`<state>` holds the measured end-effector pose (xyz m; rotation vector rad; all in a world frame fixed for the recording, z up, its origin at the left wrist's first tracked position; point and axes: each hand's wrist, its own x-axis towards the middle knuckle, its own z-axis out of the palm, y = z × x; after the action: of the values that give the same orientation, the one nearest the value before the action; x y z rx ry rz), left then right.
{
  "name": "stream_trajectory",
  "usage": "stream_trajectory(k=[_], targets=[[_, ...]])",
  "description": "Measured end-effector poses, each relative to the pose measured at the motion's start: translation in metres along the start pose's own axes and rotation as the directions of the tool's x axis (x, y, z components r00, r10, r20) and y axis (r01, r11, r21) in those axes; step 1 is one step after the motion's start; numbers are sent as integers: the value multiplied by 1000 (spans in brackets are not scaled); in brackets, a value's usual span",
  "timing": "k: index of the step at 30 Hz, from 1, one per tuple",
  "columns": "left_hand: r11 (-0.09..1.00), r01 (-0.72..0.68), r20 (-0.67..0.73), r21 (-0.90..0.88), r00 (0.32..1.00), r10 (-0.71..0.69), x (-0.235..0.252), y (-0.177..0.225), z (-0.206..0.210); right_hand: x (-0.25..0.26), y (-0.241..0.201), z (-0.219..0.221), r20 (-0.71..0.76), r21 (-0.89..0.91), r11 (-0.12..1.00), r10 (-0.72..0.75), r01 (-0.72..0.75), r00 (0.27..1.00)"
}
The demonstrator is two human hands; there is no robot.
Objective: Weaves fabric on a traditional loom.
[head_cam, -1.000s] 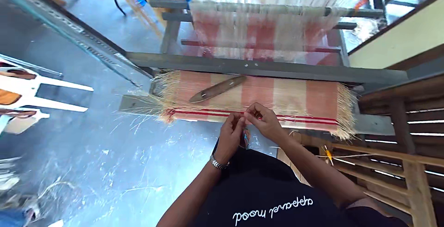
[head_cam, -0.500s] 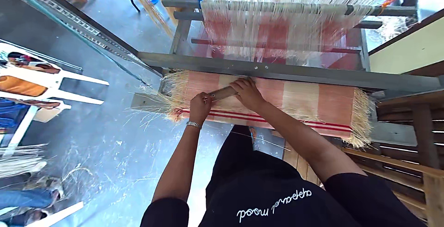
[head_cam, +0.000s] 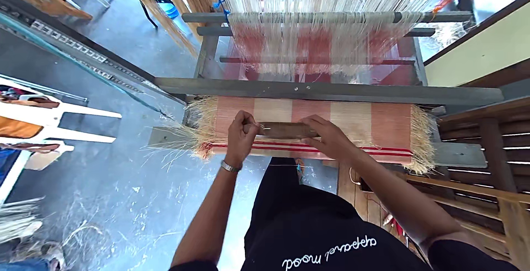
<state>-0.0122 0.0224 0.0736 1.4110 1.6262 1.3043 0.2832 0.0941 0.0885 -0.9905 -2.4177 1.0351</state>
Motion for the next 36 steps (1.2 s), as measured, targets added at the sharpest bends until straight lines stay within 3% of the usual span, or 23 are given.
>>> stream_trajectory(k=[2,4,7,10,12,14,15,17,26,30,33,36], targets=[[940,14,-164,-341,984,-74,-15,4,32,-17,-5,3,-98,-35,999,4,-7,995],[852,58,-236,-520,949,-209,-28,15,60,-28,-7,9,-202,-131,991,-26,0,979],[795,216,-131,-567,929,-347,-38,22,73,-39,1,8,-275,-208,978,-73,15,959],[774,248,-73,-582,932,-354,-33,15,52,-50,18,-24,-305,-214,971,37,-106,952],[770,240,-121,-591,918,-379,-24,9,27,-62,56,-60,-504,-308,883,163,-353,848],[763,234,-192,-602,886,-423,-18,0,2,-75,108,-91,-722,-271,732,275,-626,634],[760,234,-223,-607,867,-446,-14,-5,-9,-78,134,-102,-786,-211,682,307,-701,536],[754,230,-282,-615,829,-483,-7,-15,-27,-74,168,-112,-843,-176,660,282,-731,458],[791,51,-565,-610,672,-479,82,-56,-83,28,217,-185,-781,-76,734,378,-675,498],[801,-80,-695,-593,553,-459,126,-86,-111,70,245,-215,-811,-74,757,333,-649,481],[824,-96,-755,-559,471,-457,151,-101,-122,72,255,-221,-850,9,854,280,-521,445],[835,-63,-773,-547,421,-475,172,-108,-125,53,277,-230,-868,33,877,263,-480,421]])
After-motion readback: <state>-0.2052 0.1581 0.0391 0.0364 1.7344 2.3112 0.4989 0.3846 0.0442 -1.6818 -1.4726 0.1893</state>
